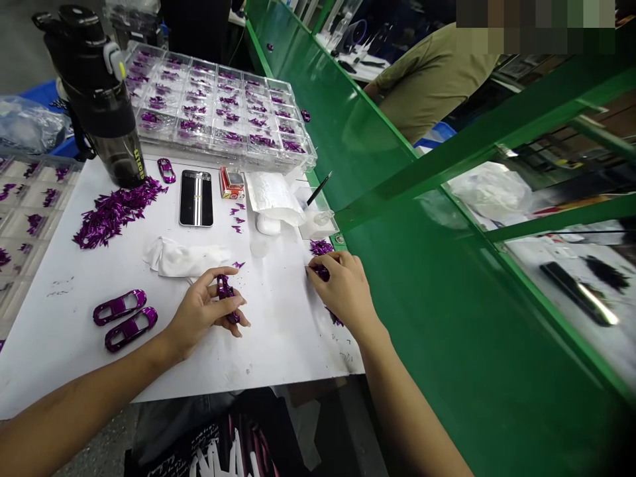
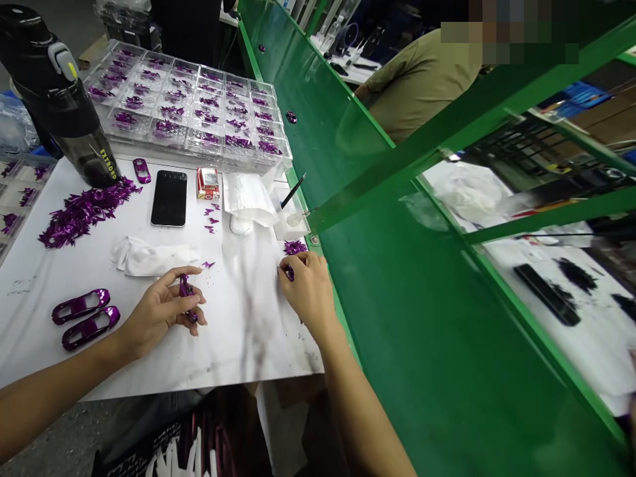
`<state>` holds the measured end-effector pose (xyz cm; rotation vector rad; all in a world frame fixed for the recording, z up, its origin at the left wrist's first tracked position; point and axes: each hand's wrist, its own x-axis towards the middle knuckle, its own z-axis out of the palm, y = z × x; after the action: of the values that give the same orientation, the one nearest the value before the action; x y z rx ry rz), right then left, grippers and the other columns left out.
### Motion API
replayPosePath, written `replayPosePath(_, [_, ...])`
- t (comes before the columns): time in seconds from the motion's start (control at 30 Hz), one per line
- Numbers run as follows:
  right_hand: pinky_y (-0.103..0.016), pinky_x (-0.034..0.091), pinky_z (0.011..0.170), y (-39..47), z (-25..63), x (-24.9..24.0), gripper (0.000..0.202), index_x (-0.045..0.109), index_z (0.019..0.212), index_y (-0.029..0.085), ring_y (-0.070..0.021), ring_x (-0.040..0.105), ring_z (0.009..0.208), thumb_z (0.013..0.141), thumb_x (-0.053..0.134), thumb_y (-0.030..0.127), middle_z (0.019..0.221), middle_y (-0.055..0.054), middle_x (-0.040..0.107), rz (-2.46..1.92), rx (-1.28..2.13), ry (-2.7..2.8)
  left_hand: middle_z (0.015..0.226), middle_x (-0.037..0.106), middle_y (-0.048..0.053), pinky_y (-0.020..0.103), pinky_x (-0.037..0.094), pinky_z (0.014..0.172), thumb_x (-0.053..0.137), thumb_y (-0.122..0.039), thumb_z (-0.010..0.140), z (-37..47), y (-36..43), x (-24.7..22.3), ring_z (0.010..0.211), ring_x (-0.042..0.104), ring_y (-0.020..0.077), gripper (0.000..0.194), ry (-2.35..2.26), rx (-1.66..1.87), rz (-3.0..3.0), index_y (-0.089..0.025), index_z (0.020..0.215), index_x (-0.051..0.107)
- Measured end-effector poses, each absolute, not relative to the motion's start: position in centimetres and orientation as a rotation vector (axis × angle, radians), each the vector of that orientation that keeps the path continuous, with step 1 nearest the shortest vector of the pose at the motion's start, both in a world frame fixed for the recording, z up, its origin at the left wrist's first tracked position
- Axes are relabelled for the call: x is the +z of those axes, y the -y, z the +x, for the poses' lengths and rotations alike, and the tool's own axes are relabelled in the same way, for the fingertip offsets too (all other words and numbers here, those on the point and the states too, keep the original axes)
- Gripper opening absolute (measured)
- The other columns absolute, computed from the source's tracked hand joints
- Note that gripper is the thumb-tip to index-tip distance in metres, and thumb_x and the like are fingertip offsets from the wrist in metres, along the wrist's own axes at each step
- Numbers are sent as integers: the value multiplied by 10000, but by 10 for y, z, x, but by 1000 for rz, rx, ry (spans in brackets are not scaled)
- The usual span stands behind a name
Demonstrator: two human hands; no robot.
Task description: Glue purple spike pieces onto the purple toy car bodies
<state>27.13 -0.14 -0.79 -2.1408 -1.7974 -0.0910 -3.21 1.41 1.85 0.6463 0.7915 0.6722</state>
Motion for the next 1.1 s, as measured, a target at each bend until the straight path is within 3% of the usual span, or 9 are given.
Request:
replayPosePath(0.13, [-453,523,907,3,271,-5,148,725,925,234,-288,613,1014,861,620,316,998,-99,624,-2075,-75,1731,877,637,-9,293,621,519,835,-294,784,-33,-14,18,674,742,190,539,-786,673,632,-205,1242,566])
replayPosePath(0.27, [-430,534,825,7,273,-1,161,688,937,220,-247,612,866,880,579,324,973,-94,624,-2089,-57,1606,861,632,-15,293,619,494,835,-297,783,-34,-14,18,667,746,198,517,-783,660,621,-203,1214,565])
replayPosePath(0.37, [-454,525,858,9,273,4,211,725,936,226,-262,598,913,876,613,393,980,-92,596,-2104,-71,1515,857,634,-16,286,621,504,835,-288,787,-34,-14,19,675,750,197,516,-784,659,623,-203,1218,564])
replayPosePath(0.47, [-455,503,888,9,270,9,211,766,865,239,-266,571,940,785,717,428,920,-66,569,-2078,11,1282,853,638,-16,284,626,517,838,-286,790,-34,-15,21,679,750,194,517,-786,658,624,-201,1221,564])
replayPosePath(0.57, [-386,504,741,9,267,12,231,739,817,226,-206,553,772,722,770,434,798,-25,586,-2002,176,1030,855,643,-17,283,630,521,843,-288,791,-34,-15,21,682,752,193,515,-789,659,620,-202,1216,566])
replayPosePath(0.67, [-324,469,561,10,261,16,230,665,825,217,-160,539,594,764,713,433,681,10,592,-1927,299,930,861,648,-15,289,640,528,847,-296,796,-34,-15,21,687,759,197,509,-797,657,619,-203,1210,566])
replayPosePath(0.8, [-293,494,500,20,234,24,189,578,820,242,-148,576,524,745,732,324,602,62,575,-1687,438,838,866,654,-17,302,656,542,868,-308,793,-31,-13,19,685,782,219,511,-826,663,649,-203,1189,563])
replayPosePath(0.93, [-301,584,576,36,187,29,163,653,958,235,-152,678,588,832,750,270,683,50,676,-1488,592,894,931,706,29,292,652,516,881,-346,793,-28,-11,17,734,805,267,575,-831,687,674,-199,1241,553])
replayPosePath(1.1, [-341,657,806,42,138,25,67,743,965,245,-193,776,919,905,749,215,997,-35,786,-1505,508,1247,948,762,93,356,687,583,725,-512,917,-29,-11,18,867,807,305,539,-788,742,629,-180,1321,594])
